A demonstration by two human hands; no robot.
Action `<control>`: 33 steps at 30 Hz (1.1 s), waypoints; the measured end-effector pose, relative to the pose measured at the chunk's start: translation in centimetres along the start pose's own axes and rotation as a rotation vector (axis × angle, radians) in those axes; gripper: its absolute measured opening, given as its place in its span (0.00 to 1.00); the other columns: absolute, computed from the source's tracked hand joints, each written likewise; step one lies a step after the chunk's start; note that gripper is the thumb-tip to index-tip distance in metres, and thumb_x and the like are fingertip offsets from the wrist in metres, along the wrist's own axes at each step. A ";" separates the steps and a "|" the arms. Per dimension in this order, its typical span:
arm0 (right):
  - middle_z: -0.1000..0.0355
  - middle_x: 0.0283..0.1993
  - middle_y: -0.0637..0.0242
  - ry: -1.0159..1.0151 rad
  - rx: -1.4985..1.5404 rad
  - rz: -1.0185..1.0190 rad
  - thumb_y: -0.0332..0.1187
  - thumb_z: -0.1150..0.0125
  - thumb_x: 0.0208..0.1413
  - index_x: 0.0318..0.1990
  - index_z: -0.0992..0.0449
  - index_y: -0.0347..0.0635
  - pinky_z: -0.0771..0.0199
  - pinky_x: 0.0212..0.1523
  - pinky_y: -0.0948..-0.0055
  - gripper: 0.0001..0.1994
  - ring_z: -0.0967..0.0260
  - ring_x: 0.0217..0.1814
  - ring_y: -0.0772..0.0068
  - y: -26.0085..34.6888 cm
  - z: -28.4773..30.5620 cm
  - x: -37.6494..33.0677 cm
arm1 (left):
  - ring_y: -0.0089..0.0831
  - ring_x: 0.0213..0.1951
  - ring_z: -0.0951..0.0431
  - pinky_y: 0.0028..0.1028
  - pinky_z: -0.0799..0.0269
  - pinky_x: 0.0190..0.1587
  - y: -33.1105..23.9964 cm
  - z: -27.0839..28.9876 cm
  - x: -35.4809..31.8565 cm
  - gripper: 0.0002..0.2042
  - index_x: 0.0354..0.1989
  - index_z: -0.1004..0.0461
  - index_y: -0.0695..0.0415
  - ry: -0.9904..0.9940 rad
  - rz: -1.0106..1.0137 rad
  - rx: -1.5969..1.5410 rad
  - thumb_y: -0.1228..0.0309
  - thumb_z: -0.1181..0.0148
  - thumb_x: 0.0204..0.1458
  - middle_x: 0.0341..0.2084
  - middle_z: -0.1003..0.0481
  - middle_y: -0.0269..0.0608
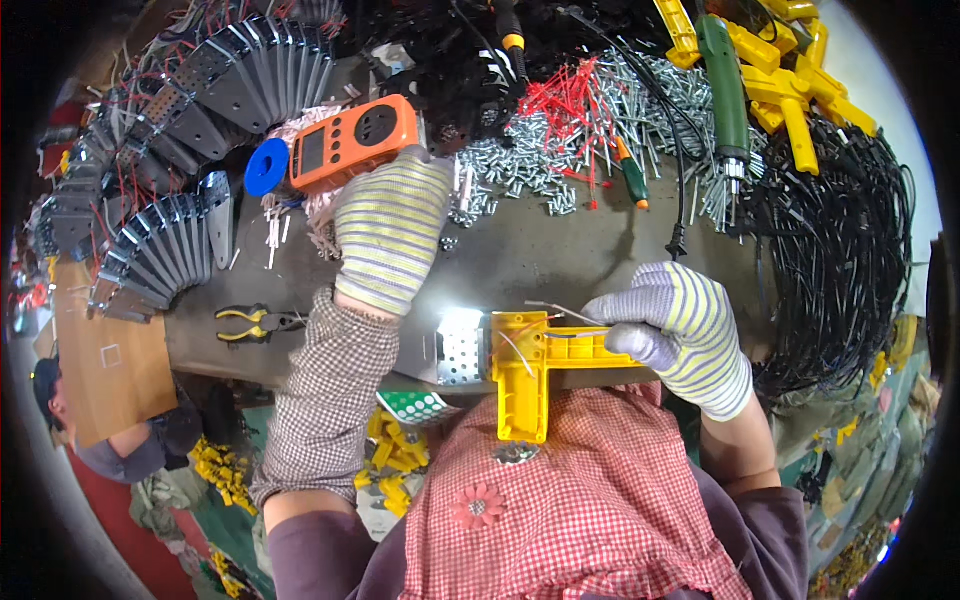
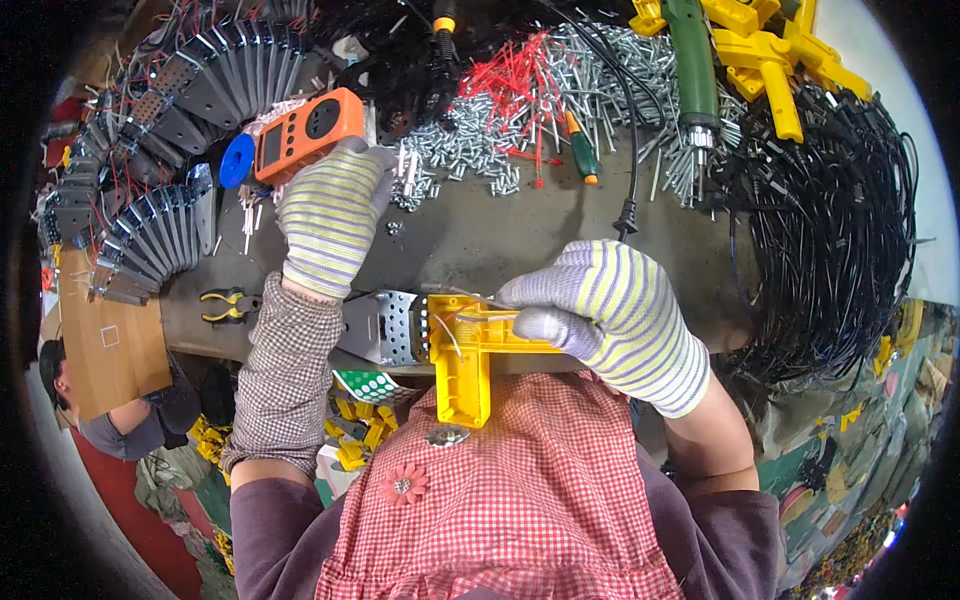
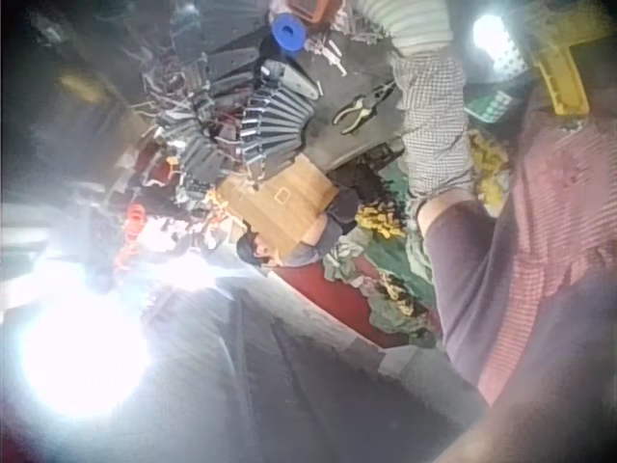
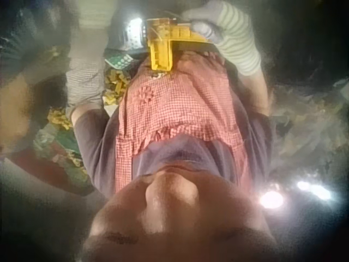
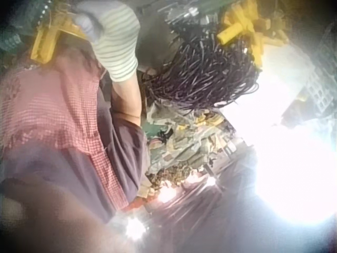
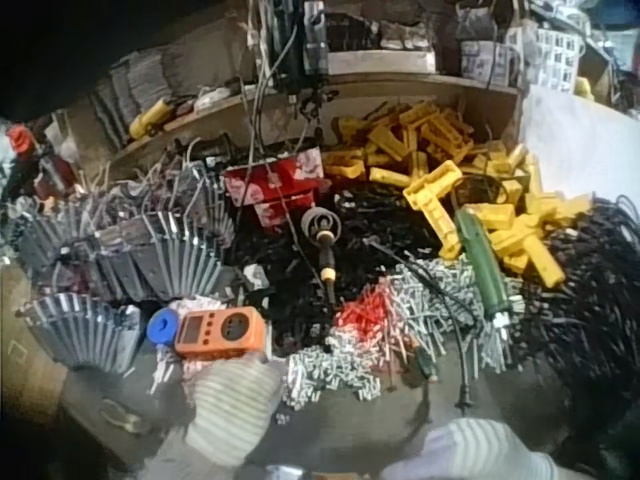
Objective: The person solders wires to a circuit board with a soldering iron, then assembles the circuit board and a metal bracket into a yellow plastic electronic housing using a screwdriver to secure them with screws. Pliers are used to manipulate the wires and other small parts during the assembly process.
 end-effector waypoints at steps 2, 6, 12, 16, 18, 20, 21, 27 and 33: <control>0.18 0.35 0.61 0.005 0.010 0.014 0.43 0.30 0.60 0.42 0.13 0.44 0.22 0.40 0.61 0.13 0.21 0.36 0.55 0.4 -0.4 0.3 | 0.38 0.33 0.16 0.39 0.21 0.35 0.1 -0.6 0.1 0.08 0.41 0.20 0.50 0.002 -0.033 0.072 0.67 0.33 0.53 0.34 0.22 0.39; 0.19 0.43 0.56 -0.098 0.076 0.074 0.34 0.33 0.61 0.45 0.16 0.41 0.20 0.44 0.58 0.09 0.20 0.39 0.50 1.1 -1.3 0.8 | 0.41 0.34 0.16 0.40 0.20 0.35 -0.2 0.0 1.3 0.08 0.40 0.22 0.54 0.032 -0.075 0.065 0.69 0.34 0.52 0.33 0.22 0.41; 0.17 0.38 0.58 -0.201 0.012 -0.081 0.32 0.32 0.60 0.42 0.16 0.43 0.19 0.39 0.59 0.06 0.19 0.35 0.53 2.0 -2.4 1.0 | 0.32 0.37 0.19 0.31 0.21 0.43 -3.5 5.4 -4.5 0.07 0.41 0.27 0.58 -0.208 0.186 -1.071 0.81 0.39 0.55 0.35 0.23 0.41; 0.16 0.36 0.60 -0.246 -0.048 -0.080 0.34 0.31 0.59 0.41 0.15 0.44 0.20 0.37 0.61 0.07 0.19 0.33 0.55 1.9 -2.6 1.0 | 0.24 0.42 0.21 0.27 0.22 0.48 -6.1 6.3 -6.5 0.09 0.47 0.28 0.60 -0.089 0.352 -1.530 0.82 0.39 0.59 0.40 0.23 0.37; 0.16 0.34 0.61 -0.250 -0.086 -0.083 0.35 0.30 0.58 0.41 0.15 0.44 0.20 0.35 0.62 0.07 0.19 0.32 0.57 1.7 -2.7 0.9 | 0.24 0.43 0.20 0.28 0.21 0.48 -6.1 5.5 -6.7 0.12 0.48 0.26 0.60 -0.137 0.289 -1.563 0.83 0.35 0.57 0.41 0.23 0.36; 0.18 0.32 0.62 -0.258 -0.088 -0.080 0.32 0.29 0.56 0.40 0.14 0.43 0.23 0.32 0.66 0.06 0.22 0.28 0.62 1.7 -2.9 1.0 | 0.25 0.43 0.19 0.27 0.21 0.47 -6.2 5.7 -6.6 0.11 0.46 0.24 0.60 -0.132 0.316 -1.522 0.83 0.34 0.56 0.42 0.22 0.37; 0.20 0.29 0.63 -0.267 -0.087 -0.075 0.28 0.27 0.54 0.38 0.14 0.42 0.26 0.29 0.70 0.05 0.25 0.24 0.68 1.7 -3.0 1.1 | 0.25 0.43 0.19 0.27 0.21 0.47 -6.2 5.6 -6.6 0.11 0.46 0.24 0.60 -0.131 0.315 -1.523 0.83 0.34 0.56 0.42 0.22 0.37; 0.21 0.28 0.64 -0.259 -0.146 -0.032 0.30 0.27 0.52 0.38 0.14 0.43 0.26 0.29 0.66 0.06 0.25 0.23 0.63 1.7 -3.1 1.2 | 0.26 0.41 0.18 0.27 0.21 0.45 -6.2 5.3 -6.4 0.10 0.43 0.22 0.59 -0.160 0.327 -1.524 0.82 0.33 0.55 0.39 0.20 0.38; 0.19 0.32 0.65 -0.219 -0.295 0.065 0.37 0.30 0.56 0.43 0.14 0.49 0.22 0.33 0.60 0.09 0.21 0.31 0.59 1.5 -2.4 1.2 | 0.29 0.42 0.18 0.31 0.23 0.48 -5.0 6.4 -5.8 0.12 0.42 0.23 0.57 -0.107 0.174 -1.329 0.84 0.31 0.51 0.39 0.19 0.39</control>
Point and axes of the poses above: each hand's wrist, its own x-axis towards the middle knuckle, its own z-axis out of the back of the hand, y = z × x, the point moved 1 cm from there along x, towards the middle knuckle
